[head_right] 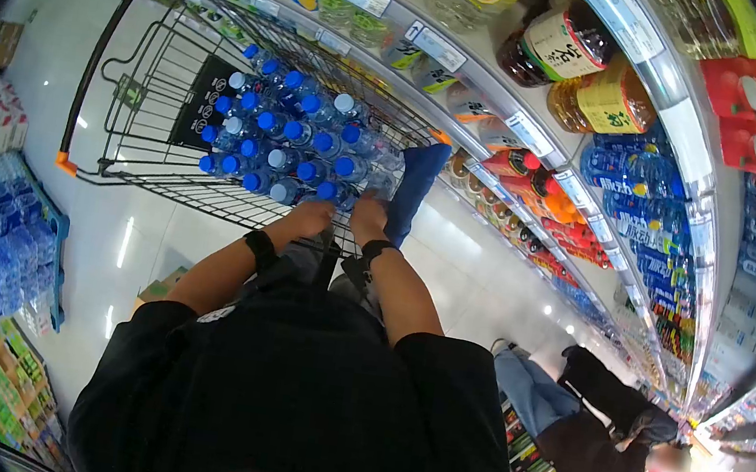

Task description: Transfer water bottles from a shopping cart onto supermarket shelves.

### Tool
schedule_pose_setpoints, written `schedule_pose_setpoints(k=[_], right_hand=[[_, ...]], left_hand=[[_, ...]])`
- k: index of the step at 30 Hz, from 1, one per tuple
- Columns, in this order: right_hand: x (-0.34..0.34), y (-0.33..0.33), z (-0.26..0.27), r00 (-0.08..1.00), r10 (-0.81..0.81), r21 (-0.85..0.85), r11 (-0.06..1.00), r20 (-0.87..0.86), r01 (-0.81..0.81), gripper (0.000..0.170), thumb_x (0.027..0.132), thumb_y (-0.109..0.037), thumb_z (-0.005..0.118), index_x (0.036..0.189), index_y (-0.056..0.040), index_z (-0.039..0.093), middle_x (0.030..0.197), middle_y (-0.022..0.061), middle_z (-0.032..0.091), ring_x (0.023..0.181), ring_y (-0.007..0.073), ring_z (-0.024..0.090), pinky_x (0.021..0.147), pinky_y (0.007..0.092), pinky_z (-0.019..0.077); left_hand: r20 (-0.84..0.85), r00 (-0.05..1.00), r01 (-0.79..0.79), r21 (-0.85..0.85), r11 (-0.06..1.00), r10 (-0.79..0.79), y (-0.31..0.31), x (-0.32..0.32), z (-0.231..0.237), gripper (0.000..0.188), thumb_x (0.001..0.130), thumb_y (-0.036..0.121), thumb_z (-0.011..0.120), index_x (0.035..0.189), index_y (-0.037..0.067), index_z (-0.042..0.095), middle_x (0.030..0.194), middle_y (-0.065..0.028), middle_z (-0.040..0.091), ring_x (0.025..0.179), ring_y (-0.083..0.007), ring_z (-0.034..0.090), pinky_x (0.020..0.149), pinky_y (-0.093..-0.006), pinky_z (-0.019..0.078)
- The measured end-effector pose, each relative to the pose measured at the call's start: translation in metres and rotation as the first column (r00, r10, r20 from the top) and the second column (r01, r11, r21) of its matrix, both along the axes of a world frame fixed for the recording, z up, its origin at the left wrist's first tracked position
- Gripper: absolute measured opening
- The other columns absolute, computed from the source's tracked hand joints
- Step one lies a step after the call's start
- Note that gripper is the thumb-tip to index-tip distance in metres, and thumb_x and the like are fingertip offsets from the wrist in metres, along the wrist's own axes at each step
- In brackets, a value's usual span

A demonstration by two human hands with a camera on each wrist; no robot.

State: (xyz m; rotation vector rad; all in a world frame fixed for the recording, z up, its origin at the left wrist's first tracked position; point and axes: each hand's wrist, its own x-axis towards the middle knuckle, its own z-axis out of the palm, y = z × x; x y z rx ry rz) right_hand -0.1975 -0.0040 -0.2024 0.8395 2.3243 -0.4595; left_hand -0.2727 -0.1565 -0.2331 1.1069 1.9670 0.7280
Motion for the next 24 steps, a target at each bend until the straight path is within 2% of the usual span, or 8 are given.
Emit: schedule_pose_setpoints(k=[2,4,8,13,14,19,22,24], right_hand=[[-0.009,-0.001,0.007,0.996,-0.087,0.056,0.995,-0.032,0.088,0.058,0.071,-0.014,0.063,0.119,0.0107,0.041,0.107,0.0313,0.052,0.097,0.0379,0.057,0.071,0.0378,0.0525],[-0.020,0.017,0.024,0.991,0.087,0.020,0.996,-0.100,-0.086,0.041,0.072,-0.011,0.059,0.107,0.0085,0.052,0.106,0.0280,0.054,0.093,0.0381,0.059,0.072,0.0394,0.0521],[-0.038,0.049,0.106,0.959,0.132,-0.002,0.991,-0.249,-0.137,0.024,0.072,-0.016,0.057,0.085,0.0047,0.060,0.083,0.0224,0.061,0.078,0.0361,0.062,0.071,0.0420,0.0502],[-0.007,0.048,0.285,0.807,-0.015,-0.046,0.999,-0.590,-0.015,0.034,0.071,-0.023,0.060,0.094,0.0033,0.060,0.078,0.0228,0.061,0.071,0.0343,0.061,0.065,0.0393,0.0487],[0.006,0.039,0.325,0.759,-0.113,-0.108,0.993,-0.641,0.057,0.037,0.071,-0.023,0.062,0.097,0.0034,0.060,0.078,0.0223,0.061,0.069,0.0338,0.061,0.063,0.0382,0.0485],[0.090,-0.010,0.410,0.216,0.157,0.180,0.979,-0.964,0.094,0.046,0.066,-0.015,0.069,0.108,0.0004,0.056,0.091,0.0194,0.061,0.066,0.0331,0.061,0.064,0.0363,0.0500],[0.143,-0.023,0.430,0.093,-0.097,-0.097,0.995,-0.991,-0.001,0.058,0.063,-0.011,0.072,0.117,-0.0015,0.051,0.108,0.0160,0.058,0.074,0.0282,0.062,0.065,0.0326,0.0511],[0.171,-0.016,0.423,0.012,-0.157,-0.157,0.981,-0.988,-0.116,0.065,0.063,-0.011,0.073,0.122,-0.0017,0.046,0.115,0.0163,0.054,0.085,0.0257,0.060,0.071,0.0329,0.0505]], left_hand=[[0.039,0.999,0.020,-0.091,0.996,-0.017,0.001,-0.003,-0.003,0.028,0.075,0.017,0.050,0.099,0.005,0.057,0.098,-0.0199,0.060,0.092,-0.0390,0.056,0.077,-0.0452,0.0447],[0.043,0.999,0.016,-0.161,0.987,-0.009,0.007,-0.008,0.008,0.029,0.075,0.017,0.051,0.101,0.006,0.057,0.100,-0.0196,0.059,0.092,-0.0390,0.055,0.077,-0.0449,0.0448],[0.277,0.934,-0.232,-0.010,0.973,0.225,0.028,-0.018,0.079,0.045,0.072,0.018,0.061,0.113,0.006,0.051,0.104,-0.0185,0.058,0.098,-0.0364,0.054,0.083,-0.0434,0.0430],[-0.201,0.940,-0.156,0.466,0.871,0.276,0.054,-0.005,0.197,0.073,0.060,0.019,0.073,0.122,0.002,0.041,0.121,-0.0179,0.046,0.112,-0.0354,0.042,0.094,-0.0436,0.0324],[-0.234,0.925,-0.136,0.531,0.836,0.300,0.058,0.001,0.224,0.077,0.057,0.019,0.075,0.123,0.001,0.039,0.124,-0.0178,0.043,0.114,-0.0353,0.040,0.096,-0.0437,0.0302],[-0.338,0.720,0.025,0.886,0.463,0.607,0.074,0.023,0.316,0.070,0.053,0.014,0.072,0.116,0.002,0.045,0.116,-0.0157,0.049,0.105,-0.0329,0.047,0.093,-0.0425,0.0308],[-0.331,0.689,0.086,0.921,0.381,0.645,0.067,0.055,0.360,0.060,0.055,0.006,0.070,0.111,0.002,0.048,0.110,-0.0140,0.054,0.098,-0.0285,0.053,0.090,-0.0402,0.0372],[0.037,0.920,-0.177,0.928,0.329,0.391,0.058,0.094,0.380,0.059,0.056,0.007,0.072,0.110,0.002,0.049,0.109,-0.0120,0.055,0.097,-0.0240,0.055,0.087,-0.0371,0.0419]])
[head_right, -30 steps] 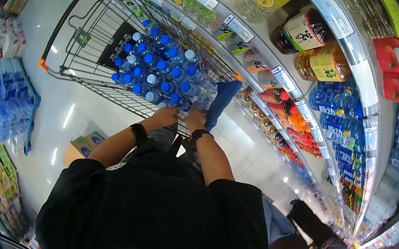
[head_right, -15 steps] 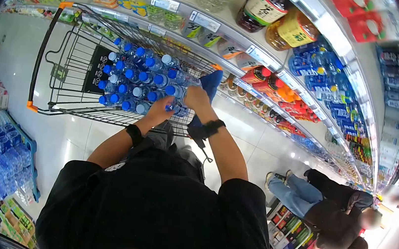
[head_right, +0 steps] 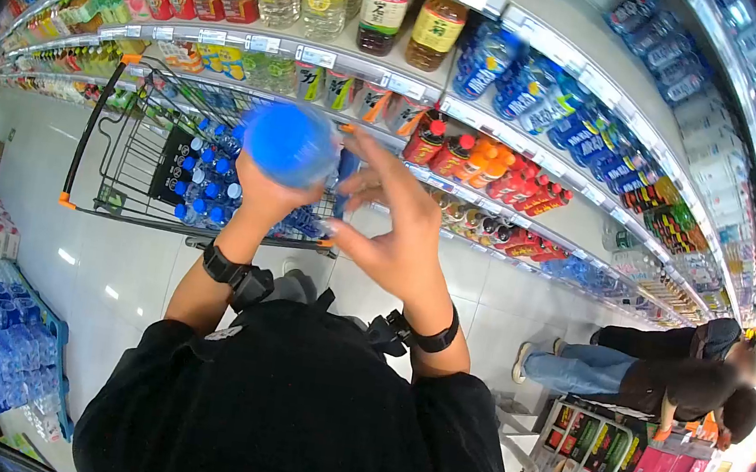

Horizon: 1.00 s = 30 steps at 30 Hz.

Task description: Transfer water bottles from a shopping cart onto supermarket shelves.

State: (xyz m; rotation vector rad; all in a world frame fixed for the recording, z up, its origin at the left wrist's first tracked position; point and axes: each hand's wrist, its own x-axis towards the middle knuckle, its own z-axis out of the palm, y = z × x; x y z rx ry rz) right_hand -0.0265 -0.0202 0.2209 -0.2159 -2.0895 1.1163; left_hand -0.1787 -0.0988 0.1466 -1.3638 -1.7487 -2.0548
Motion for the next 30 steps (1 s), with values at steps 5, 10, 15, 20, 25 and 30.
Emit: schedule_pose_setpoints(k=[5,10,15,20,25,30], right_hand=[[0.067,0.006,-0.049,0.932,0.352,-0.355,0.863,-0.089,-0.360,0.067,0.076,-0.023,0.066,0.129,0.0024,0.033,0.124,0.0166,0.046,0.107,0.0222,0.050,0.089,0.0346,0.0422],[0.113,-0.041,-0.069,0.863,0.425,-0.700,0.528,-0.272,-0.480,0.079,0.076,-0.036,0.067,0.131,0.0020,0.025,0.118,0.0136,0.049,0.101,0.0217,0.056,0.082,0.0328,0.0486],[0.139,-0.063,-0.060,0.976,-0.046,-0.442,0.895,-0.214,-0.055,0.058,0.071,-0.016,0.067,0.117,0.0022,0.038,0.106,0.0110,0.054,0.094,0.0152,0.055,0.078,0.0291,0.0474],[0.155,-0.069,-0.053,0.873,-0.445,-0.084,0.895,-0.200,0.437,0.067,0.060,-0.014,0.076,0.115,0.0019,0.041,0.096,0.0125,0.058,0.089,0.0185,0.059,0.078,0.0296,0.0470],[0.162,-0.065,-0.039,0.942,-0.083,-0.741,0.642,-0.324,-0.198,0.062,0.072,-0.035,0.069,0.115,0.0006,0.042,0.091,0.0127,0.059,0.072,0.0204,0.062,0.055,0.0272,0.0510],[0.152,-0.040,-0.047,0.909,0.082,-0.829,0.384,-0.408,-0.407,0.073,0.073,-0.058,0.057,0.119,-0.0031,0.044,0.089,0.0083,0.059,0.058,0.0139,0.058,0.041,0.0210,0.0435]], left_hand=[[0.587,0.472,0.501,0.434,0.749,-0.657,-0.013,0.062,0.000,0.095,0.051,0.046,0.082,0.121,-0.001,0.037,0.107,-0.0141,0.054,0.099,-0.0283,0.057,0.087,-0.0406,0.0479],[0.524,0.405,0.689,0.363,0.627,-0.749,-0.026,0.113,0.030,0.101,0.053,0.051,0.079,0.126,-0.001,0.034,0.110,-0.0172,0.054,0.101,-0.0309,0.057,0.084,-0.0406,0.0493],[0.551,0.475,0.739,0.173,0.651,-0.686,-0.022,0.135,0.031,0.085,0.065,0.040,0.075,0.128,0.000,0.033,0.118,-0.0130,0.051,0.106,-0.0241,0.054,0.088,-0.0358,0.0450],[0.530,0.510,0.741,0.130,0.659,-0.678,-0.030,0.168,0.064,0.085,0.064,0.030,0.077,0.129,0.001,0.031,0.121,-0.0093,0.049,0.113,-0.0198,0.047,0.096,-0.0340,0.0361],[0.340,0.422,0.814,0.267,0.516,-0.840,-0.019,0.166,0.051,0.094,0.065,0.005,0.074,0.137,0.001,0.015,0.133,-0.0131,0.035,0.122,-0.0233,0.038,0.099,-0.0360,0.0322],[0.376,0.483,0.758,0.272,0.593,-0.791,-0.008,0.162,0.064,0.111,0.057,0.010,0.081,0.140,0.003,0.008,0.134,-0.0185,0.034,0.123,-0.0261,0.037,0.099,-0.0372,0.0322]])
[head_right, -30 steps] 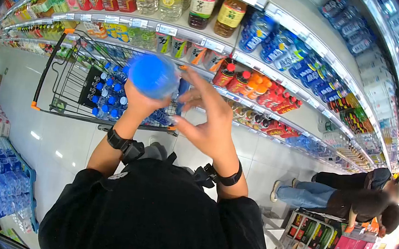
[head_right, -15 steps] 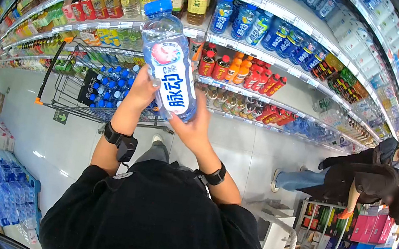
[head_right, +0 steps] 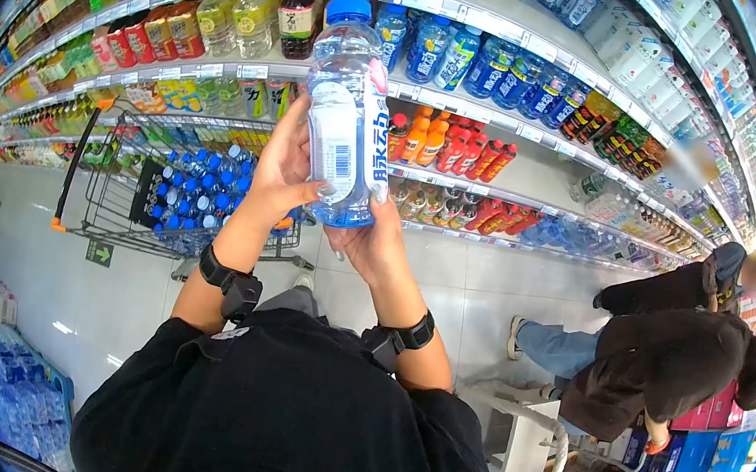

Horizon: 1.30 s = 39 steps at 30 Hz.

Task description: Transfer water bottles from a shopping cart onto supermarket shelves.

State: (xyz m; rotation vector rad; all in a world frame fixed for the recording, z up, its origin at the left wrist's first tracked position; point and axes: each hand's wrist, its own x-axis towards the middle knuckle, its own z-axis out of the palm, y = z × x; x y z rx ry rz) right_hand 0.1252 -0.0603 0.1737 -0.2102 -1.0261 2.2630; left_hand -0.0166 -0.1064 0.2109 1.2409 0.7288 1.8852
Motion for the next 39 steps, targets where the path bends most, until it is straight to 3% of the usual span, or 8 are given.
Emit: schedule_pose_setpoints(k=[2,7,17,21,23,25,30,39], right_hand=[[-0.020,-0.014,0.034,0.973,-0.208,-0.084,0.973,0.102,0.216,0.073,0.072,-0.059,0.057,0.118,-0.0028,0.045,0.087,0.0072,0.059,0.056,0.0114,0.056,0.040,0.0200,0.0412],[-0.032,0.030,0.015,1.000,0.006,0.027,1.000,0.027,-0.007,0.074,0.070,-0.059,0.058,0.116,-0.0017,0.047,0.084,0.0067,0.060,0.050,0.0092,0.051,0.038,0.0194,0.0380],[-0.075,0.078,0.010,1.000,0.002,-0.002,1.000,0.025,-0.002,0.074,0.070,-0.053,0.062,0.120,-0.0018,0.044,0.092,0.0081,0.059,0.061,0.0115,0.057,0.044,0.0199,0.0433],[-0.080,0.095,0.004,0.995,-0.094,0.080,0.992,-0.020,0.096,0.057,0.081,-0.038,0.060,0.122,-0.0026,0.041,0.103,0.0088,0.058,0.081,0.0161,0.060,0.062,0.0284,0.0504],[-0.078,0.104,-0.008,0.980,-0.187,0.185,0.968,0.072,0.171,0.053,0.082,-0.027,0.062,0.124,-0.0026,0.042,0.116,0.0059,0.053,0.106,0.0158,0.051,0.089,0.0329,0.0415],[-0.077,0.115,-0.024,0.913,-0.308,0.378,0.905,0.266,0.195,0.054,0.079,-0.023,0.066,0.123,-0.0021,0.043,0.113,0.0048,0.054,0.103,0.0133,0.051,0.087,0.0307,0.0424],[-0.061,0.145,-0.035,0.931,-0.312,0.388,0.895,0.190,0.221,0.052,0.075,-0.024,0.070,0.118,-0.0019,0.048,0.107,0.0038,0.056,0.097,0.0119,0.053,0.085,0.0297,0.0437],[-0.003,0.239,-0.040,0.874,-0.475,0.590,0.737,0.105,0.330,0.054,0.070,-0.009,0.071,0.118,-0.0007,0.047,0.115,0.0073,0.053,0.105,0.0157,0.050,0.089,0.0324,0.0417]], left_hand=[[-0.008,1.000,-0.002,0.040,0.999,0.002,0.009,-0.009,-0.002,0.110,0.057,0.011,0.081,0.140,0.003,0.009,0.133,-0.0182,0.034,0.123,-0.0263,0.038,0.099,-0.0375,0.0330],[-0.081,0.997,-0.008,0.106,0.994,0.017,0.036,-0.037,0.003,0.110,0.057,0.015,0.082,0.140,0.004,0.010,0.133,-0.0184,0.035,0.122,-0.0270,0.038,0.099,-0.0386,0.0331],[-0.069,0.997,0.044,0.127,0.991,-0.036,0.093,-0.086,0.003,0.110,0.059,0.029,0.082,0.138,0.001,0.013,0.130,-0.0162,0.038,0.120,-0.0259,0.039,0.099,-0.0374,0.0313],[-0.080,0.991,0.113,0.112,0.987,-0.104,0.119,-0.092,-0.007,0.104,0.063,0.030,0.078,0.138,0.001,0.012,0.130,-0.0155,0.036,0.120,-0.0258,0.039,0.100,-0.0371,0.0310],[-0.096,0.983,0.167,0.098,0.981,-0.157,0.140,-0.097,-0.025,0.102,0.064,0.030,0.075,0.138,0.001,0.012,0.131,-0.0146,0.035,0.121,-0.0251,0.037,0.100,-0.0367,0.0309],[-0.066,0.956,0.287,0.014,0.958,-0.286,0.146,-0.091,-0.032,0.093,0.068,0.019,0.072,0.137,0.001,0.012,0.133,-0.0122,0.032,0.124,-0.0236,0.034,0.102,-0.0365,0.0274],[-0.076,0.909,0.406,-0.056,0.912,-0.409,0.180,-0.072,-0.037,0.091,0.067,0.019,0.072,0.136,0.001,0.016,0.131,-0.0132,0.036,0.122,-0.0227,0.035,0.101,-0.0354,0.0271],[-0.402,0.878,0.220,-0.144,0.965,-0.261,0.269,-0.016,-0.033,0.091,0.060,0.022,0.075,0.134,0.000,0.026,0.123,-0.0131,0.046,0.115,-0.0220,0.044,0.097,-0.0355,0.0329]])
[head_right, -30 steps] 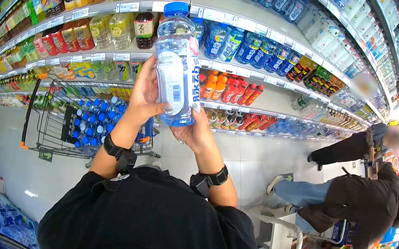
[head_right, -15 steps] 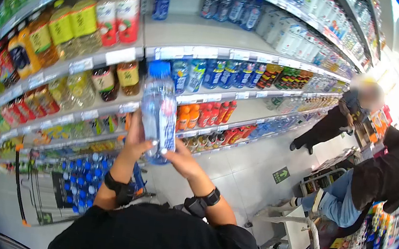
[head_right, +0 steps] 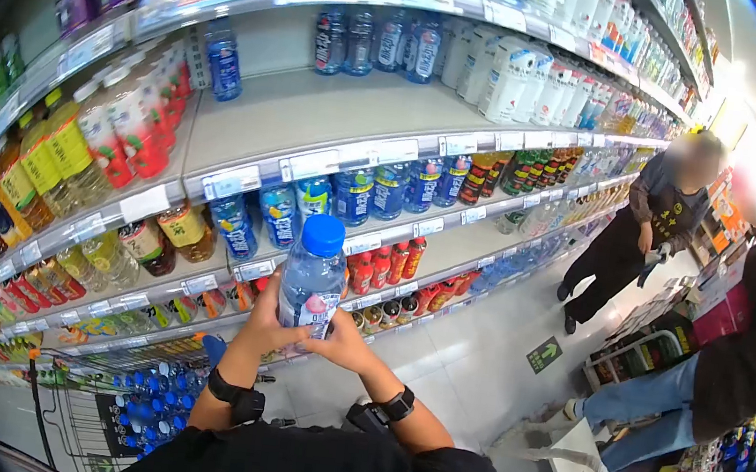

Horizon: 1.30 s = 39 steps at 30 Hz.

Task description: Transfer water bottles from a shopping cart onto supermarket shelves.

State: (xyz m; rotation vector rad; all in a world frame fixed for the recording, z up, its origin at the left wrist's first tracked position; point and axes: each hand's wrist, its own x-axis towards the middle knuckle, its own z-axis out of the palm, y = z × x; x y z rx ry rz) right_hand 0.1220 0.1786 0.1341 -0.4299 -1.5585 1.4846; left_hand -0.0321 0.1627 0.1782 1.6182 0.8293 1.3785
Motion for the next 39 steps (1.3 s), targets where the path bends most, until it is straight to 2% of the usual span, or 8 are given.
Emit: schedule_pose_setpoints(k=[4,14,21,24,27,30,34,39], right_hand=[[0.037,0.047,-0.002,0.976,-0.144,0.280,0.955,0.164,0.094,0.070,0.062,-0.009,0.075,0.123,-0.0004,0.040,0.117,0.0116,0.052,0.112,0.0215,0.048,0.093,0.0355,0.0377],[0.068,0.109,0.009,0.938,-0.269,0.359,0.916,0.220,0.179,0.077,0.061,-0.015,0.075,0.126,-0.0007,0.037,0.122,0.0190,0.048,0.114,0.0339,0.047,0.093,0.0383,0.0383],[0.070,0.147,0.033,0.905,-0.401,0.541,0.797,0.144,0.267,0.065,0.062,-0.011,0.073,0.119,-0.0023,0.043,0.119,0.0183,0.049,0.111,0.0331,0.048,0.094,0.0387,0.0381],[0.066,0.167,0.063,0.894,-0.447,0.624,0.693,-0.024,0.362,0.064,0.062,-0.010,0.073,0.118,-0.0019,0.043,0.119,0.0184,0.049,0.112,0.0344,0.047,0.094,0.0391,0.0377],[0.070,0.198,0.099,0.830,-0.547,0.711,0.541,-0.109,0.450,0.063,0.064,-0.013,0.072,0.119,-0.0010,0.043,0.122,0.0205,0.048,0.112,0.0342,0.048,0.094,0.0384,0.0379],[0.079,0.229,0.127,0.781,-0.618,0.594,0.598,-0.086,0.538,0.058,0.065,-0.009,0.071,0.118,-0.0019,0.046,0.116,0.0186,0.052,0.106,0.0311,0.052,0.090,0.0349,0.0406],[0.092,0.292,0.154,0.581,-0.814,0.701,0.422,0.012,0.575,0.054,0.061,-0.008,0.073,0.111,-0.0017,0.050,0.101,0.0174,0.059,0.095,0.0321,0.058,0.081,0.0360,0.0452],[0.102,0.360,0.167,0.471,-0.847,0.670,0.501,0.248,0.548,0.050,0.062,-0.027,0.078,0.096,0.0013,0.055,0.088,0.0188,0.063,0.084,0.0307,0.061,0.072,0.0366,0.0462]], left_hand=[[0.042,0.999,0.035,-0.012,0.999,-0.035,0.032,0.036,0.007,0.093,0.057,0.020,0.077,0.133,0.000,0.027,0.123,-0.0128,0.046,0.114,-0.0214,0.045,0.096,-0.0352,0.0343],[0.028,0.997,-0.066,-0.055,0.996,0.068,0.084,0.075,0.012,0.091,0.052,0.020,0.081,0.127,0.003,0.034,0.121,-0.0103,0.045,0.113,-0.0204,0.045,0.095,-0.0338,0.0355],[-0.303,0.886,-0.187,0.458,0.869,0.350,0.119,0.073,0.043,0.076,0.051,0.021,0.079,0.119,0.007,0.047,0.121,-0.0137,0.046,0.113,-0.0308,0.042,0.095,-0.0412,0.0332],[-0.451,0.698,-0.191,0.632,0.751,0.556,0.134,0.067,0.074,0.069,0.054,0.021,0.076,0.116,0.009,0.050,0.118,-0.0142,0.047,0.109,-0.0300,0.044,0.092,-0.0410,0.0343],[-0.431,0.716,-0.076,0.734,0.675,0.549,0.155,0.067,0.129,0.065,0.054,0.021,0.074,0.114,0.010,0.052,0.113,-0.0124,0.051,0.102,-0.0307,0.047,0.089,-0.0412,0.0359],[-0.443,0.729,0.031,0.782,0.622,0.521,0.205,0.073,0.161,0.068,0.053,0.024,0.075,0.115,0.010,0.051,0.109,-0.0121,0.053,0.102,-0.0309,0.049,0.088,-0.0402,0.0379],[-0.429,0.841,-0.034,0.566,0.824,0.330,0.303,0.082,0.162,0.068,0.051,0.027,0.079,0.110,0.006,0.054,0.102,-0.0120,0.059,0.094,-0.0286,0.056,0.083,-0.0353,0.0437],[-0.445,0.893,-0.013,0.111,0.994,0.061,0.417,0.091,0.152,0.056,0.059,0.023,0.079,0.107,0.008,0.056,0.096,-0.0068,0.063,0.088,-0.0206,0.059,0.076,-0.0323,0.0470]])
